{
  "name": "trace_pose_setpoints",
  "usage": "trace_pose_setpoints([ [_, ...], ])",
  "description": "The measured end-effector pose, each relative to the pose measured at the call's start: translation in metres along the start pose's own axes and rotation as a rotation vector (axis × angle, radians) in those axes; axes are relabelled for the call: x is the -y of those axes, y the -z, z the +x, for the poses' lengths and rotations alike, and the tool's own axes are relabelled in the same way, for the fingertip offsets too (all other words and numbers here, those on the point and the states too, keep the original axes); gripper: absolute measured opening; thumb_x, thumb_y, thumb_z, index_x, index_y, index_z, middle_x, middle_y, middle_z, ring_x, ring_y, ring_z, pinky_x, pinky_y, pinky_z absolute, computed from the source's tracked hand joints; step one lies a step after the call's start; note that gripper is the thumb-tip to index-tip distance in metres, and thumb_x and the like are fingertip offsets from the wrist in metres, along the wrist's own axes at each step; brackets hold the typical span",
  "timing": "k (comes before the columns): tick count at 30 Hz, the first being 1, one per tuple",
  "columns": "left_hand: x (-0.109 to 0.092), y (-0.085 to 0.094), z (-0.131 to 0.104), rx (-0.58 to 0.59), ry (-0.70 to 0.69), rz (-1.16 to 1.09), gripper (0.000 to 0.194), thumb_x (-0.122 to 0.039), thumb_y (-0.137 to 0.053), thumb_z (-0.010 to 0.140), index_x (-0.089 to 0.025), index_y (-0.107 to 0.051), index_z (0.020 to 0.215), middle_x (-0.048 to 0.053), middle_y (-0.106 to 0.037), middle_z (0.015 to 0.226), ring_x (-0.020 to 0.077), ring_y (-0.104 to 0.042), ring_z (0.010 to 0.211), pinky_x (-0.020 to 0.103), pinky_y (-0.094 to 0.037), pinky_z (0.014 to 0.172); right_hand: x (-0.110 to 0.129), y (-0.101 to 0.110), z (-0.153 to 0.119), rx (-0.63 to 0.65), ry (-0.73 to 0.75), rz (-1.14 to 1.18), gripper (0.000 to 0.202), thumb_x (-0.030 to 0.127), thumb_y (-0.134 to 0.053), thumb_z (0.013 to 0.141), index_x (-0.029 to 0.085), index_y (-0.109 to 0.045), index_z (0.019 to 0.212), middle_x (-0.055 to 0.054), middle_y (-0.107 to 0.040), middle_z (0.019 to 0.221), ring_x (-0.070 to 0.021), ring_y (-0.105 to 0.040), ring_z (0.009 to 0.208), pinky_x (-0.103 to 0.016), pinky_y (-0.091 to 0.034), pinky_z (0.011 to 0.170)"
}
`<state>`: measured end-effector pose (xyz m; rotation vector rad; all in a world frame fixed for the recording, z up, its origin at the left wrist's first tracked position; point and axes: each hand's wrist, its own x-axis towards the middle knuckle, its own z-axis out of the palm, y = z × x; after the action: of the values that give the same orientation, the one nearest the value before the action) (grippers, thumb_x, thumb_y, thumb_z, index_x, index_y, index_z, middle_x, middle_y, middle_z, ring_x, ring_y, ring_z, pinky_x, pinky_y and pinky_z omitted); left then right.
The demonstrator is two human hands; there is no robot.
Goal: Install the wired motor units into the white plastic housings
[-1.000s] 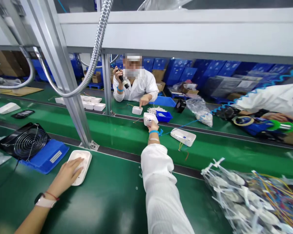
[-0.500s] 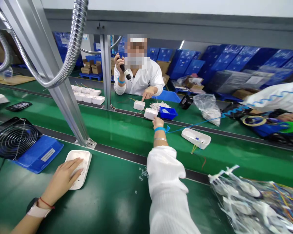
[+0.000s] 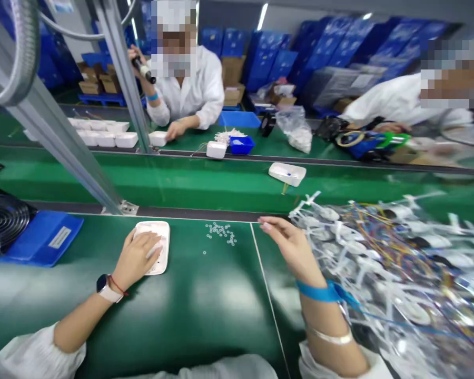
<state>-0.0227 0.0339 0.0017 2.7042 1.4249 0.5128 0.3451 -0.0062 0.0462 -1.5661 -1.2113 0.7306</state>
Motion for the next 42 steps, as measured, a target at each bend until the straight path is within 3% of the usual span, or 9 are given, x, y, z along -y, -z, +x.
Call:
trace_pose_setpoints([
  [7,-0.008,-0.011,0.023,-0.018,-0.184,0.041,0.031,-0.032,-0.04,0.088,-0.021,-0.062,0.107,0.009,-0.065,0.101,0.0257,-0.058,0.096,0.047,-0.032,0.097,0.033,0.09,-0.065,-0.383,0.19,-0.6,0.039,0.053,-0.05,0.079,0.021,-0.062,0.098,-0.01,-0.064,0.096,-0.0259,-0.059,0.089,-0.04,-0.046,0.08],
  [11,-0.004,-0.013,0.021,-0.046,-0.236,0.078,0.031,-0.034,-0.042,0.087,-0.021,-0.062,0.107,0.009,-0.066,0.1,0.0254,-0.058,0.093,0.045,-0.034,0.094,0.007,0.138,-0.095,-0.418,0.175,-1.061,0.051,0.057,-0.04,0.081,0.013,-0.062,0.095,-0.018,-0.062,0.094,-0.0328,-0.057,0.094,-0.047,-0.042,0.084],
  [15,0.002,-0.018,0.02,-0.102,-0.265,0.089,0.034,-0.037,-0.042,0.086,-0.02,-0.063,0.106,0.009,-0.066,0.099,0.0258,-0.059,0.093,0.044,-0.033,0.093,-0.017,0.166,-0.14,-0.315,0.053,-1.068,0.049,0.053,-0.04,0.082,0.012,-0.061,0.099,-0.017,-0.063,0.098,-0.0291,-0.061,0.086,-0.042,-0.047,0.076],
  [18,0.005,-0.022,0.021,-0.129,-0.29,0.085,0.035,-0.038,-0.041,0.086,-0.019,-0.064,0.105,0.008,-0.066,0.097,0.0264,-0.059,0.092,0.043,-0.032,0.092,-0.019,0.173,-0.17,-0.258,-0.081,-0.939,0.042,0.05,-0.045,0.081,0.015,-0.062,0.097,-0.013,-0.066,0.097,-0.0255,-0.063,0.083,-0.036,-0.05,0.071],
  [21,0.007,-0.023,0.022,-0.147,-0.305,0.088,0.038,-0.041,-0.039,0.086,-0.018,-0.064,0.103,0.009,-0.067,0.095,0.0274,-0.059,0.092,0.043,-0.032,0.093,-0.012,0.17,-0.177,-0.349,-0.103,-0.842,0.04,0.05,-0.048,0.08,0.016,-0.062,0.097,-0.011,-0.067,0.095,-0.0244,-0.063,0.084,-0.034,-0.051,0.069],
  [26,0.007,-0.022,0.022,-0.155,-0.311,0.097,0.041,-0.042,-0.036,0.087,-0.016,-0.064,0.104,0.01,-0.066,0.095,0.0274,-0.059,0.092,0.042,-0.033,0.094,0.002,0.154,-0.135,-0.405,0.035,-0.785,0.045,0.045,-0.05,0.08,0.013,-0.055,0.113,-0.012,-0.063,0.099,-0.0195,-0.06,0.073,-0.032,-0.049,0.062],
  [30,0.009,-0.023,0.021,-0.164,-0.316,0.107,0.042,-0.043,-0.035,0.087,-0.017,-0.064,0.103,0.01,-0.066,0.095,0.0265,-0.059,0.092,0.042,-0.033,0.095,0.002,0.148,-0.102,-0.408,0.001,-0.687,0.047,0.04,-0.049,0.08,0.011,-0.051,0.117,-0.009,-0.063,0.088,-0.0139,-0.054,0.059,-0.028,-0.045,0.057],
  [36,0.01,-0.024,0.021,-0.139,-0.325,0.123,0.044,-0.044,-0.033,0.087,-0.016,-0.065,0.1,0.011,-0.066,0.098,0.0278,-0.058,0.093,0.043,-0.034,0.092,-0.005,0.161,-0.112,-0.324,-0.074,-0.415,0.057,0.041,-0.067,0.065,0.014,-0.054,0.113,-0.002,-0.059,0.076,-0.0093,-0.047,0.052,-0.024,-0.039,0.049],
  [42,0.009,-0.022,0.021,-0.117,-0.314,0.107,0.044,-0.044,-0.033,0.086,-0.017,-0.065,0.102,0.01,-0.066,0.098,0.0278,-0.058,0.095,0.043,-0.033,0.094,0.005,0.183,-0.131,-0.66,-0.02,-0.128,0.047,0.035,-0.067,0.061,0.013,-0.057,0.102,0.001,-0.056,0.068,-0.0103,-0.051,0.056,-0.023,-0.041,0.052],
])
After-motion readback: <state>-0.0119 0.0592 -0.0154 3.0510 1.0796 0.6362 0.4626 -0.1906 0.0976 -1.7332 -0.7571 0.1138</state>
